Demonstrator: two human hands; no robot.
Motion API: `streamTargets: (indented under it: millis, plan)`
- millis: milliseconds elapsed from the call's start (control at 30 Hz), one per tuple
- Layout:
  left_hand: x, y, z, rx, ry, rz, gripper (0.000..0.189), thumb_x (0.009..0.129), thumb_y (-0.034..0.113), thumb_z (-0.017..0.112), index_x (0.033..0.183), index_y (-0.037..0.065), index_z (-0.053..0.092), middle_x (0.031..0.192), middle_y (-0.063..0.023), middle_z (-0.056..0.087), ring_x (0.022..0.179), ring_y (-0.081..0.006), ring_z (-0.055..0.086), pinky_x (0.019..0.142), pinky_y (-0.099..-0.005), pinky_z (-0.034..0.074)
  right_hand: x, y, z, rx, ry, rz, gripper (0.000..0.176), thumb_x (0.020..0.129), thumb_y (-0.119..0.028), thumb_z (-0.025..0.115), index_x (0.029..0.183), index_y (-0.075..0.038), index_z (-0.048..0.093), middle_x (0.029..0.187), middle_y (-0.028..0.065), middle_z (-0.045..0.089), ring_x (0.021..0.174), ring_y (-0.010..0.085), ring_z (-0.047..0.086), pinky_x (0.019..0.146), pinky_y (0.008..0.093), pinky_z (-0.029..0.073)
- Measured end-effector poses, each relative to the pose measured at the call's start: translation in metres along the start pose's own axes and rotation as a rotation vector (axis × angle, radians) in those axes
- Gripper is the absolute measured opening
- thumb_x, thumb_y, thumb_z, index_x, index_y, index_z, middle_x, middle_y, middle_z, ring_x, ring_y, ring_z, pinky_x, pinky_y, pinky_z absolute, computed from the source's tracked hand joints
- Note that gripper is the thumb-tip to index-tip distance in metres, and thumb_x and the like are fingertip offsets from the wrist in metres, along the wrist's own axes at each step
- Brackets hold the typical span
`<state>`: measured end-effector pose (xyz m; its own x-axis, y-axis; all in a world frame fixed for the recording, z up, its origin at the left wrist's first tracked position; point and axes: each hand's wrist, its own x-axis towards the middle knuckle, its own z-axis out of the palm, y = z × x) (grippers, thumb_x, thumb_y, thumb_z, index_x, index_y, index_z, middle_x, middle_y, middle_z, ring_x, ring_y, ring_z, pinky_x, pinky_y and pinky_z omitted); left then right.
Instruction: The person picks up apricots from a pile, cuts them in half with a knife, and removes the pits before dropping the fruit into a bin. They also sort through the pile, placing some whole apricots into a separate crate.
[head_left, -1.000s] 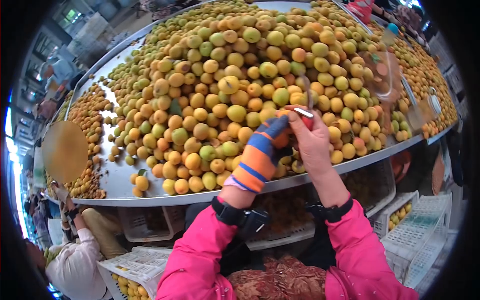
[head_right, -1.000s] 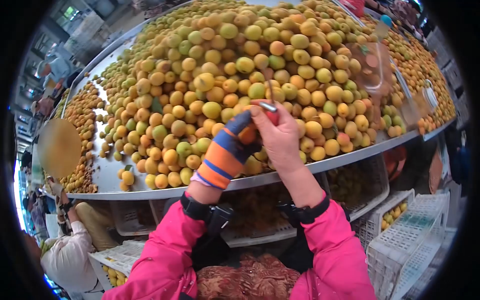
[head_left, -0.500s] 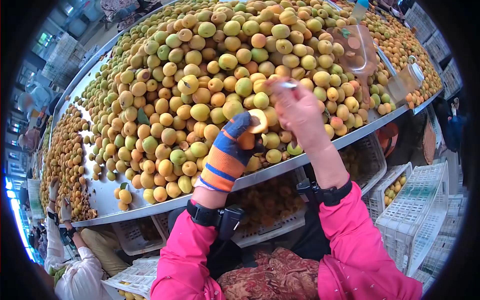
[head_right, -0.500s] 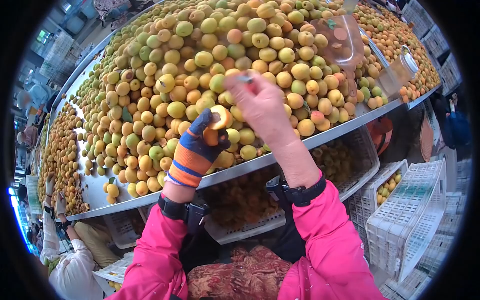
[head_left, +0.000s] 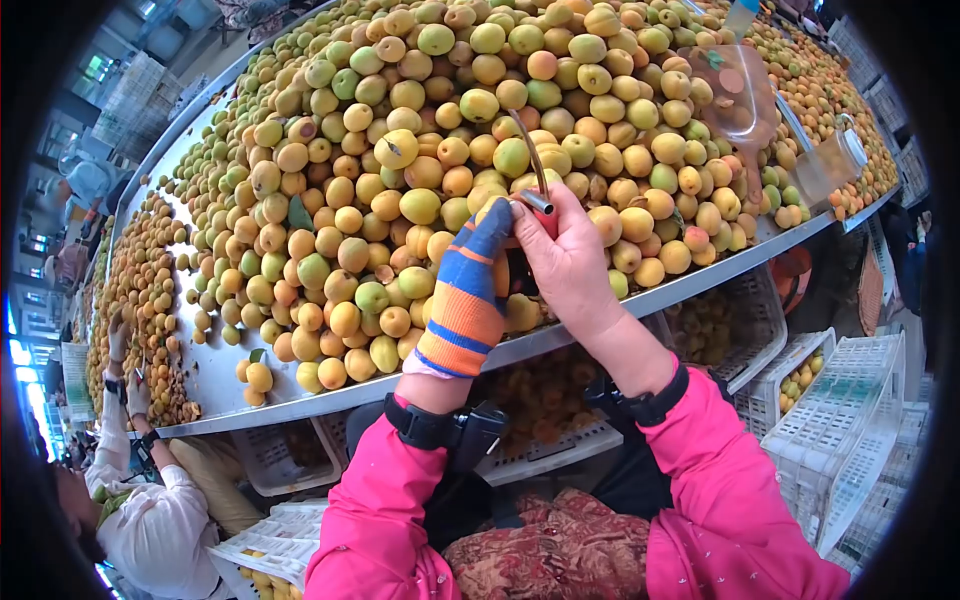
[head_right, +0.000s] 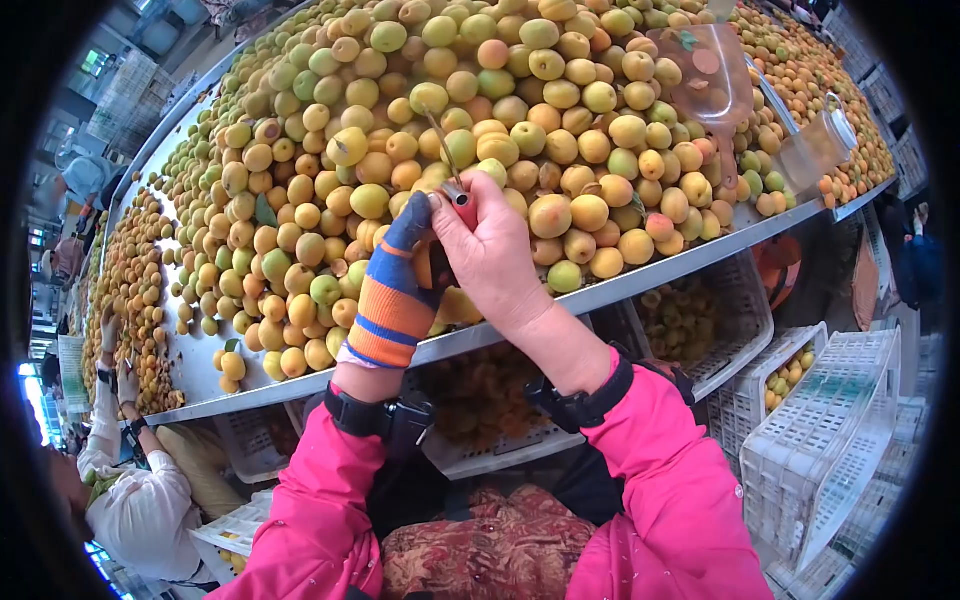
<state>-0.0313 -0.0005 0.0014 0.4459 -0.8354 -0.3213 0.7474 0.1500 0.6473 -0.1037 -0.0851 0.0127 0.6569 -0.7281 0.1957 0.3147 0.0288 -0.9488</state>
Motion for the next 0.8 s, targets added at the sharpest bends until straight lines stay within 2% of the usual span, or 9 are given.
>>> streamTargets:
  millis: [67,100,133,200,367,467,500,767,800]
  plan:
    - [-0.007,-0.004,-0.003,1.223,-0.009,0.953,0.042,0.075,-0.005,0.06,0.115,0.003,0.05,0.108,-0.0112,0.055,0.099,-0.0204,0.054,0.084,-0.0283,0.045,0.003,-0.013,-0.011,-0.089,-0.025,0.195,0.021,0.088,-0.022,0.058,0.088,-0.002,0.052,0.066,-0.0045,0.048,0.058,0.002,0.044,0.05,0.0178,0.038]
    - [0.003,0.003,-0.002,1.172,-0.114,1.093,0.028,0.086,0.019,0.055,0.111,0.006,0.053,0.097,-0.009,0.058,0.078,-0.0132,0.055,0.064,-0.0225,0.044,0.005,-0.022,-0.012,0.026,0.044,0.263,0.021,0.089,-0.023,0.058,0.083,-0.004,0.052,0.061,-0.0045,0.045,0.052,0.0028,0.041,0.045,0.0186,0.034]
    - [0.001,0.005,0.001,1.17,-0.114,1.093,0.028,0.086,0.019,0.055,0.111,0.006,0.053,0.097,-0.009,0.058,0.078,-0.0132,0.055,0.064,-0.0225,0.044,0.007,-0.029,-0.014,0.14,0.114,0.327,0.023,0.089,-0.024,0.057,0.078,-0.005,0.051,0.057,-0.0046,0.043,0.046,0.0035,0.038,0.04,0.0194,0.031]
    - [-0.008,0.01,0.014,0.202,0.014,0.032,0.036,0.089,0.037,0.048,0.11,0.008,0.054,0.082,-0.0057,0.057,0.06,-0.0079,0.047,0.051,-0.02,0.036,0.015,-0.034,-0.022,0.279,0.152,0.236,0.025,0.09,-0.029,0.054,0.077,-0.008,0.05,0.053,-0.0053,0.036,0.042,0.0043,0.033,0.037,0.0205,0.026]
    - [-0.005,-0.005,0.025,0.252,0.006,-0.038,0.038,0.089,0.042,0.048,0.096,0.006,0.058,0.071,-0.0034,0.055,0.053,-0.0099,0.046,0.047,-0.0218,0.036,0.025,-0.053,-0.041,0.512,0.179,-0.007,0.035,0.093,-0.04,0.045,0.069,-0.015,0.042,0.048,-0.0054,0.024,0.039,0.006,0.02,0.036,0.0221,0.017]
    - [0.0,-0.018,0.022,0.334,0.086,0.061,0.041,0.09,0.043,0.046,0.095,0.005,0.058,0.069,-0.0048,0.056,0.057,-0.0108,0.051,0.048,-0.022,0.038,0.023,-0.055,-0.039,0.542,0.191,-0.06,0.036,0.092,-0.041,0.045,0.068,-0.015,0.041,0.049,-0.005,0.024,0.04,0.0062,0.02,0.037,0.0228,0.018]
    - [-0.003,-0.017,0.029,0.278,0.101,0.033,0.03,0.093,0.034,0.045,0.088,0.007,0.057,0.077,0.001,0.053,0.073,-0.007,0.047,0.068,-0.0214,0.04,0.022,-0.056,-0.04,0.528,0.174,-0.077,0.037,0.092,-0.043,0.045,0.067,-0.015,0.04,0.049,-0.0047,0.026,0.041,0.0066,0.021,0.038,0.0232,0.019]
    - [0.003,-0.031,0.017,0.457,0.008,0.086,0.028,0.095,0.027,0.043,0.091,0.003,0.056,0.077,-0.003,0.054,0.072,-0.012,0.05,0.067,-0.0247,0.041,0.013,-0.056,-0.026,0.274,0.166,-0.179,0.041,0.093,-0.041,0.045,0.068,-0.01,0.038,0.05,-0.0026,0.031,0.042,0.0066,0.028,0.038,0.022,0.023]
    - [0.001,-0.036,0.016,0.699,-0.003,0.325,0.022,0.093,0.02,0.045,0.095,0.001,0.055,0.081,-0.0062,0.054,0.072,-0.0164,0.052,0.067,-0.0272,0.042,0.012,-0.054,-0.023,0.273,0.167,-0.183,0.041,0.093,-0.041,0.045,0.068,-0.01,0.038,0.05,-0.0026,0.031,0.042,0.0066,0.028,0.038,0.022,0.023]
